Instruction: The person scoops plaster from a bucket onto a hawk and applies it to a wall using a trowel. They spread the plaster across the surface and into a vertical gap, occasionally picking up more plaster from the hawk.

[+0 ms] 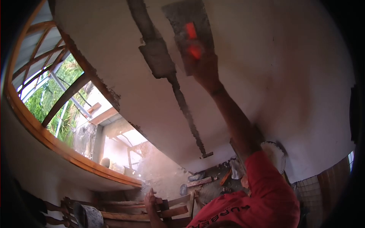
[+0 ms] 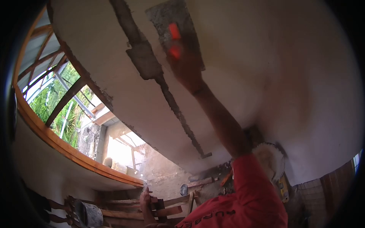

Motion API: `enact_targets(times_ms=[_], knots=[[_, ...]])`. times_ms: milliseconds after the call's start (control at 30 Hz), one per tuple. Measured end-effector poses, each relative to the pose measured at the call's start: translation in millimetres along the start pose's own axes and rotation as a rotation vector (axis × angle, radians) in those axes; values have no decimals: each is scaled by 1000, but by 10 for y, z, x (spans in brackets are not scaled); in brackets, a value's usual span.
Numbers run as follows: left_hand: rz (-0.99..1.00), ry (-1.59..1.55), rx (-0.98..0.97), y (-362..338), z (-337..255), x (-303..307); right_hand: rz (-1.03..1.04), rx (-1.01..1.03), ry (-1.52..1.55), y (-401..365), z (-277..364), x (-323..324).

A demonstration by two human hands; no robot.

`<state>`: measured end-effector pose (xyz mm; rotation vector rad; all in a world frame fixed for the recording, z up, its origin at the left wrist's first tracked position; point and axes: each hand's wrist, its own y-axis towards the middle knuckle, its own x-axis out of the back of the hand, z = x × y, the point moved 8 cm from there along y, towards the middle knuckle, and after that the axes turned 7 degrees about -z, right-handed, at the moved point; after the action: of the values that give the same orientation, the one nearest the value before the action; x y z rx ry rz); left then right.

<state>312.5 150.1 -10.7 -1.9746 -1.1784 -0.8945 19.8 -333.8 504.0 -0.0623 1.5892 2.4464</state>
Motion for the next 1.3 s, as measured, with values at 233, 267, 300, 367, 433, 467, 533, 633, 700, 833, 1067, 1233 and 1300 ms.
enact_targets(times_ms=[233, 267, 300, 367, 433, 467, 533, 633, 700, 833, 1067, 1233, 1300], knots=[[61, -20, 132, -211, -285, 123, -195, 61, -261, 497, -1016, 1233], [58, -26, 117, -197, -280, 121, -221, 59, -308, 552, -1082, 1395], [56, -32, 102, -175, -236, 105, -250, 42, -325, 556, -1139, 1516], [70, -40, 97, -97, -88, 30, -310, 20, -350, 591, -1177, 1660], [90, -52, 122, 20, 67, -76, -315, 8, -232, 379, -984, 1494], [66, -43, 81, 21, -1, -60, -255, -33, -160, 181, -847, 1319], [27, -1, 13, -60, -101, 35, -129, -64, -49, -179, -533, 905], [8, -83, -34, -15, -29, 8, 12, -34, 90, -579, -52, 339], [-3, -101, -24, 18, 41, -8, 109, -184, 257, -758, 22, 125], [44, -55, 66, 2, 63, -36, 105, -103, 190, -833, 46, 24], [63, -51, 66, 9, -2, -31, 45, -112, 190, -888, -124, -45], [84, -244, 216, -177, -188, 34, 56, -231, 70, -703, -728, 474], [59, -207, 113, 44, 134, -110, -77, -80, -113, -531, -1099, 913]])
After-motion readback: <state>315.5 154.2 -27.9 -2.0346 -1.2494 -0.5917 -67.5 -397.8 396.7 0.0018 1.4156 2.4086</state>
